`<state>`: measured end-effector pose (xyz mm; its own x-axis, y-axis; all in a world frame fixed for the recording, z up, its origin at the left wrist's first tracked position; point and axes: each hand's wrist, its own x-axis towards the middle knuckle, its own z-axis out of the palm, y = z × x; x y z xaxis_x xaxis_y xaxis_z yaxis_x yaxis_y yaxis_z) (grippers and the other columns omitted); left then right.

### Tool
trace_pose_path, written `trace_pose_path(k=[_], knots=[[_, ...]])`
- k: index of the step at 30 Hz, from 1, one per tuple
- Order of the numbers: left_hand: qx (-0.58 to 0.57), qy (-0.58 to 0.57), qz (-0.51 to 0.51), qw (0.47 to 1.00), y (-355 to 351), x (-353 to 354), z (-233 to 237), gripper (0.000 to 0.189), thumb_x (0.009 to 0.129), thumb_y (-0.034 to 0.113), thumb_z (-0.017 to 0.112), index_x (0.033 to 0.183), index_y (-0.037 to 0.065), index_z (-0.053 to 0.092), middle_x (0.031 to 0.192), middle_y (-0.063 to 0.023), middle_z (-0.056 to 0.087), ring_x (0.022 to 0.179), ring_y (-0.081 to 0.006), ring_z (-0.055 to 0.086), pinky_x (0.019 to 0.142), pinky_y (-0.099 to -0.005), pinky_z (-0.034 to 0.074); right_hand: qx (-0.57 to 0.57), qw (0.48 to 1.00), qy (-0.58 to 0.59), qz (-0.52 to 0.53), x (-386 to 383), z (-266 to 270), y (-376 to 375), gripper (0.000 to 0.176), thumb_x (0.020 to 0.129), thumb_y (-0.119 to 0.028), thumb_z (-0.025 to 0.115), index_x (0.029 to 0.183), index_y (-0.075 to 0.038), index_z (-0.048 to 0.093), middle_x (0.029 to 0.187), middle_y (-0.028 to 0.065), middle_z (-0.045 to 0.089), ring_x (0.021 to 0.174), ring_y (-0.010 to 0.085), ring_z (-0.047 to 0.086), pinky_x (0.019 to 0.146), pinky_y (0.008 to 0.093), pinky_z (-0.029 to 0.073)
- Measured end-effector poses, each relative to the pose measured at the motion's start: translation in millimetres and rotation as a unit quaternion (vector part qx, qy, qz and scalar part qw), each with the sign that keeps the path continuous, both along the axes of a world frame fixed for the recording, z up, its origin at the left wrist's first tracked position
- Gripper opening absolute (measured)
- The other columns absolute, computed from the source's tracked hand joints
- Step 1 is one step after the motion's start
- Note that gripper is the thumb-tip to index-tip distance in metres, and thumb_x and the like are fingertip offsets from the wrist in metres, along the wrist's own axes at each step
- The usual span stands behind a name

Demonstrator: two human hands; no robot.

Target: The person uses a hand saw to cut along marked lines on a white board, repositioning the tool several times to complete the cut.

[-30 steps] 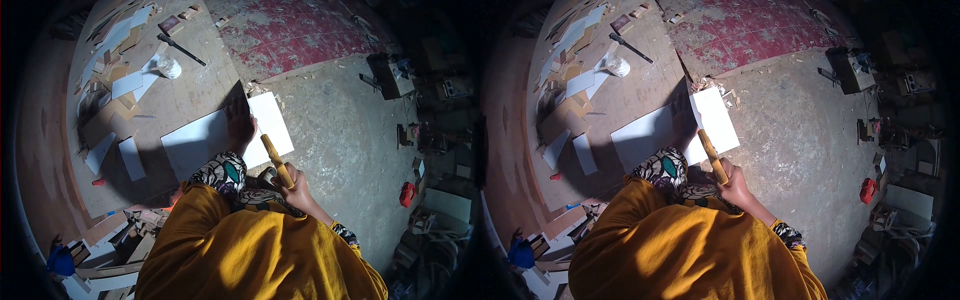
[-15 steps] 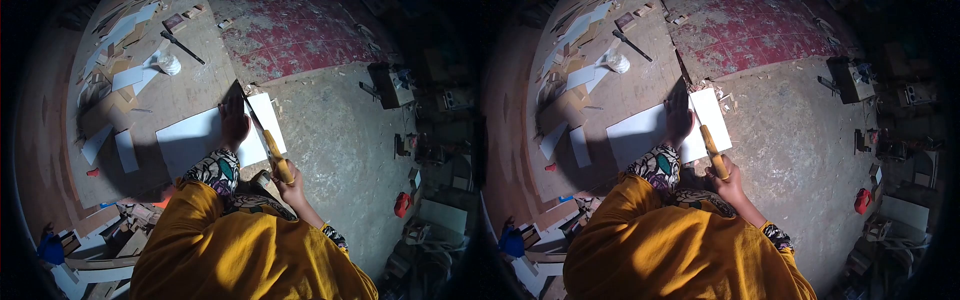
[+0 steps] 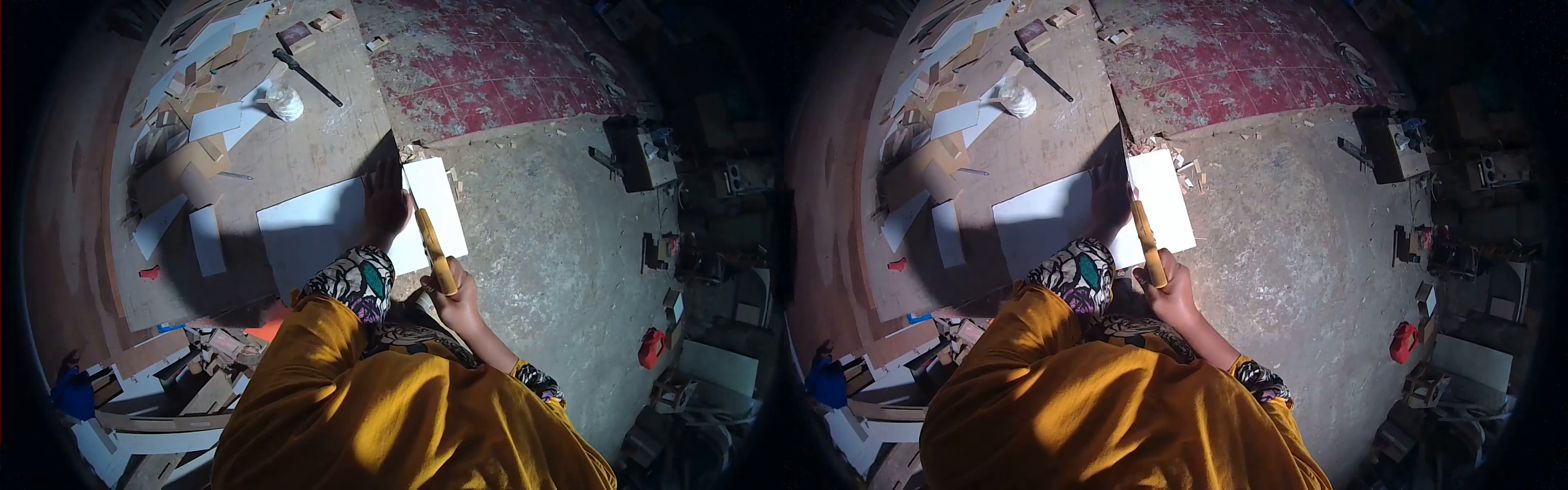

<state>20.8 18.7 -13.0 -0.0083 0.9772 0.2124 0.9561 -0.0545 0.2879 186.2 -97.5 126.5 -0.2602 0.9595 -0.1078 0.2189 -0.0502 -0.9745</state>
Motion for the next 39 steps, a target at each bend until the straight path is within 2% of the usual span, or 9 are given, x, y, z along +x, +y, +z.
trace_pose_path(k=[8, 16, 22, 25, 27, 28, 30, 35, 39], knots=[[-0.014, -0.01, 0.008, 1.0, 0.3, 1.2, -6.7, 0.064, 0.085, 0.02, 0.049, 0.142, -0.002, 0.029, 0.148, -0.0165, 0.03, 0.14, -0.0306, 0.024, 0.113, -0.053, 0.015, -0.012, 1.0, 0.004, 0.003, 4.6, 2.1, 3.2, 0.017, 0.078, 0.007, 0.062, 0.087, -0.001, 0.049, 0.078, 0.0064, 0.052, 0.073, 0.0139, 0.051, 0.068, 0.0268, 0.043], [-0.003, 0.003, 0.021, 1.0, 0.8, 1.2, 3.2, 0.065, 0.085, 0.023, 0.05, 0.142, -0.001, 0.029, 0.149, -0.0151, 0.03, 0.14, -0.03, 0.023, 0.113, -0.0536, 0.014, -0.009, 0.999, -0.002, -0.039, 8.9, -5.5, -1.5, 0.016, 0.081, 0.001, 0.064, 0.09, -0.002, 0.051, 0.083, 0.0049, 0.052, 0.075, 0.0146, 0.05, 0.071, 0.0277, 0.043], [-0.024, -0.03, 0.014, 0.999, -1.5, 0.0, 3.6, 0.064, 0.085, 0.022, 0.049, 0.142, 0.001, 0.031, 0.15, -0.0161, 0.028, 0.141, -0.0314, 0.022, 0.113, -0.0542, 0.013, 0.013, 1.0, 0.022, 0.004, -2.4, -4.3, -0.9, 0.017, 0.08, 0.002, 0.065, 0.085, -0.001, 0.05, 0.076, 0.007, 0.05, 0.069, 0.0146, 0.049, 0.064, 0.0286, 0.043], [-0.01, -0.023, 0.008, 1.0, -2.1, 1.0, -1.3, 0.064, 0.085, 0.021, 0.05, 0.142, 0.001, 0.03, 0.149, -0.0166, 0.029, 0.141, -0.0317, 0.022, 0.113, -0.0543, 0.013, 0.076, 0.994, -0.065, 0.047, -8.5, -5.0, -5.9, 0.018, 0.08, -0.003, 0.066, 0.088, -0.001, 0.05, 0.07, 0.0158, 0.054, 0.058, 0.0293, 0.058, 0.056, 0.0323, 0.046], [0.011, -0.011, 0.006, 1.0, -1.6, -3.8, -3.5, 0.064, 0.085, 0.021, 0.051, 0.142, 0.001, 0.03, 0.149, -0.0168, 0.029, 0.14, -0.0318, 0.022, 0.113, -0.0545, 0.013, 0.058, 0.995, -0.068, 0.044, -6.3, -4.6, -7.8, 0.018, 0.08, -0.003, 0.066, 0.088, -0.001, 0.05, 0.07, 0.0155, 0.054, 0.058, 0.03, 0.058, 0.056, 0.0325, 0.046], [-0.042, -0.02, -0.009, 0.999, -3.0, -5.9, -3.5, 0.065, 0.085, 0.021, 0.051, 0.142, 0.0, 0.029, 0.149, -0.0169, 0.029, 0.14, -0.0318, 0.022, 0.113, -0.0549, 0.013, 0.037, 0.996, -0.073, 0.041, -4.4, -4.3, -8.6, 0.018, 0.08, -0.003, 0.066, 0.089, -0.001, 0.051, 0.07, 0.0153, 0.055, 0.058, 0.0306, 0.058, 0.056, 0.0327, 0.047], [-0.095, -0.029, -0.026, 0.995, -2.4, -4.2, -2.7, 0.065, 0.085, 0.021, 0.051, 0.142, 0.0, 0.029, 0.149, -0.0171, 0.029, 0.14, -0.0318, 0.022, 0.112, -0.0553, 0.013, 0.025, 0.998, -0.051, 0.035, -1.3, -4.6, -9.2, 0.018, 0.079, -0.003, 0.066, 0.091, -0.001, 0.051, 0.07, 0.0157, 0.054, 0.059, 0.0294, 0.059, 0.056, 0.0324, 0.047], [-0.024, -0.011, 0.006, 1.0, -1.0, -0.5, 1.5, 0.064, 0.085, 0.021, 0.05, 0.142, 0.0, 0.029, 0.149, -0.017, 0.028, 0.14, -0.0315, 0.022, 0.112, -0.055, 0.013, 0.037, 0.999, -0.019, 0.01, 7.3, -14.0, -9.9, 0.018, 0.077, 0.001, 0.066, 0.087, -0.001, 0.051, 0.071, 0.0087, 0.053, 0.061, 0.0165, 0.054, 0.058, 0.0295, 0.046], [-0.017, -0.024, 0.007, 1.0, -0.8, 0.8, 0.9, 0.063, 0.086, 0.02, 0.048, 0.142, 0.0, 0.029, 0.15, -0.0157, 0.027, 0.14, -0.0316, 0.022, 0.113, -0.0552, 0.013, -0.007, 1.0, 0.005, -0.006, 4.0, -2.7, 1.1, 0.02, 0.076, 0.003, 0.067, 0.083, -0.001, 0.048, 0.075, 0.0079, 0.05, 0.068, 0.0174, 0.049, 0.065, 0.0305, 0.042]])
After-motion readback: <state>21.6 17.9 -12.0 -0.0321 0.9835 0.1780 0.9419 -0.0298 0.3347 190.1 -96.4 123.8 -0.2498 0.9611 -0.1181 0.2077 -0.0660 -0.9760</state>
